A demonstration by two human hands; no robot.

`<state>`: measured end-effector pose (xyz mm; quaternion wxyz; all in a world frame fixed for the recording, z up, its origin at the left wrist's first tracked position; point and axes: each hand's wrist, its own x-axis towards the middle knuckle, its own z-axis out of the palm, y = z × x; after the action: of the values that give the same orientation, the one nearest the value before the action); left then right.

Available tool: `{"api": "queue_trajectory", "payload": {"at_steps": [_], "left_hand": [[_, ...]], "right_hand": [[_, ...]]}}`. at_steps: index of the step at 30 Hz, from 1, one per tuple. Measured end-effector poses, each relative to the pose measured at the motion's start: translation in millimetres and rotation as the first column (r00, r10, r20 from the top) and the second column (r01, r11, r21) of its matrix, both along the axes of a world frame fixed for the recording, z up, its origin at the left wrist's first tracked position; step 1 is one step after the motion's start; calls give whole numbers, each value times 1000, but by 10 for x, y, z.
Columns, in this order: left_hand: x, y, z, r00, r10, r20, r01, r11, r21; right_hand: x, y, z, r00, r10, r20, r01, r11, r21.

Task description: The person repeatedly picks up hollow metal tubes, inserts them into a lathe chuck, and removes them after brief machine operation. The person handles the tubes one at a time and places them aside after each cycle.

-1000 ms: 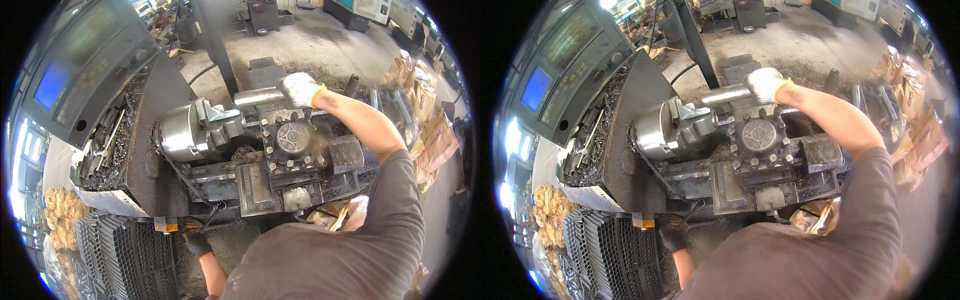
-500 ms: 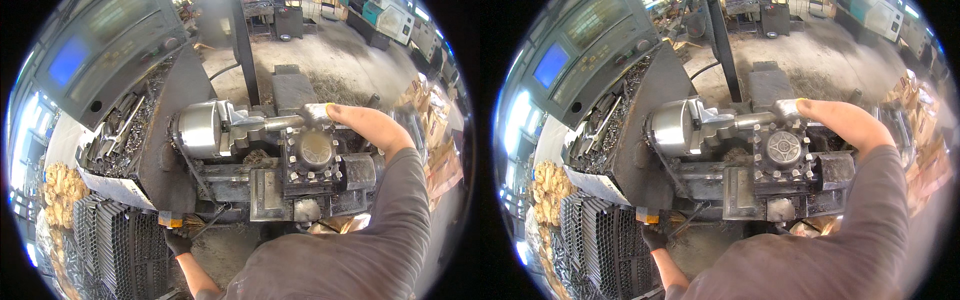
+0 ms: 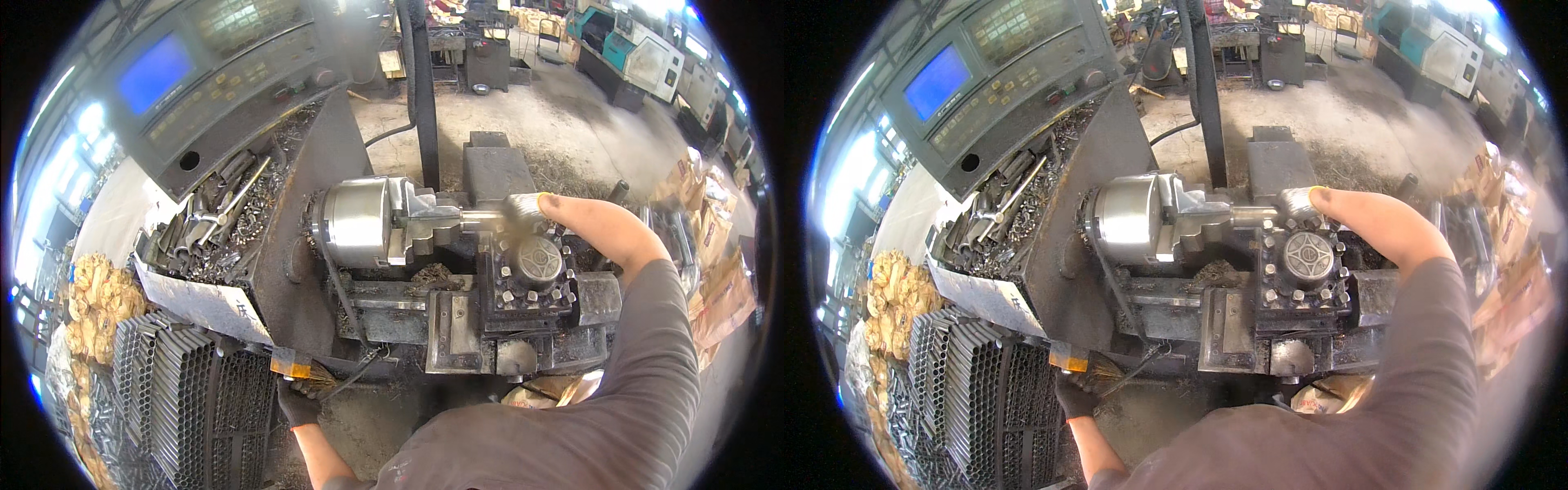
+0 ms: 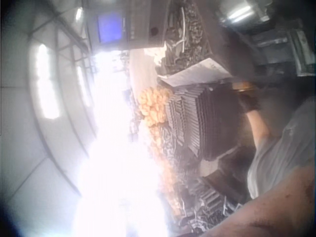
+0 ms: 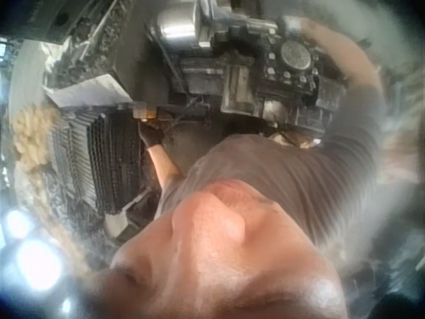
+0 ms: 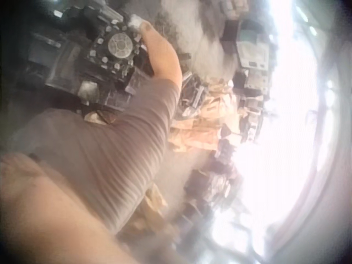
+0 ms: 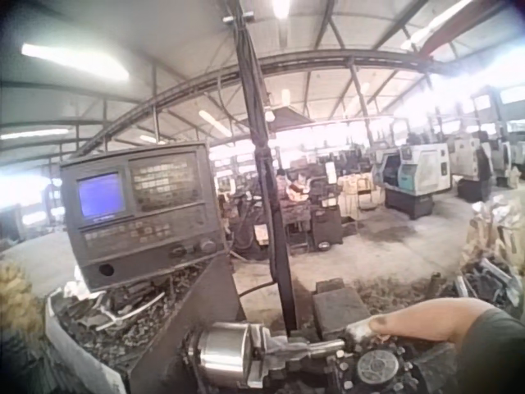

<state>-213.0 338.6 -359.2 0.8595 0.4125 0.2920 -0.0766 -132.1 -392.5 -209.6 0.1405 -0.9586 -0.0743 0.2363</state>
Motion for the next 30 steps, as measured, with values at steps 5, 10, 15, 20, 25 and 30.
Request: {"api": "queue_trajectory", "payload": {"at_steps": [5, 10, 15, 20, 25, 30], "left_hand": [[-13, -9, 67, 1000, -17, -7, 17, 997, -80], [-13, -23, -51, 996, 82, 43, -85, 992, 98], [17, 25, -340, 963, -4, 269, -146, 831, 536], [-171, -108, -91, 951, 47, 306, -269, 619, 738], [-177, -925, 1078, 761, -300, 575, -629, -125, 767], [922, -2089, 2402, 561, -676, 478, -753, -178, 633]], "right_hand": [[263, 170, -93, 956, -205, -212, 261, 921, 288], [536, 804, 143, 999, -36, 8, 27, 873, 487], [256, 1095, 523, 935, -353, -28, 338, 869, 361], [-728, 1128, 1060, 728, -391, 564, 191, 905, 381], [-2125, 1300, 1128, 490, -509, 708, 91, 837, 540], [-2723, 1458, 890, 613, -682, 399, 90, 562, 822]]}}
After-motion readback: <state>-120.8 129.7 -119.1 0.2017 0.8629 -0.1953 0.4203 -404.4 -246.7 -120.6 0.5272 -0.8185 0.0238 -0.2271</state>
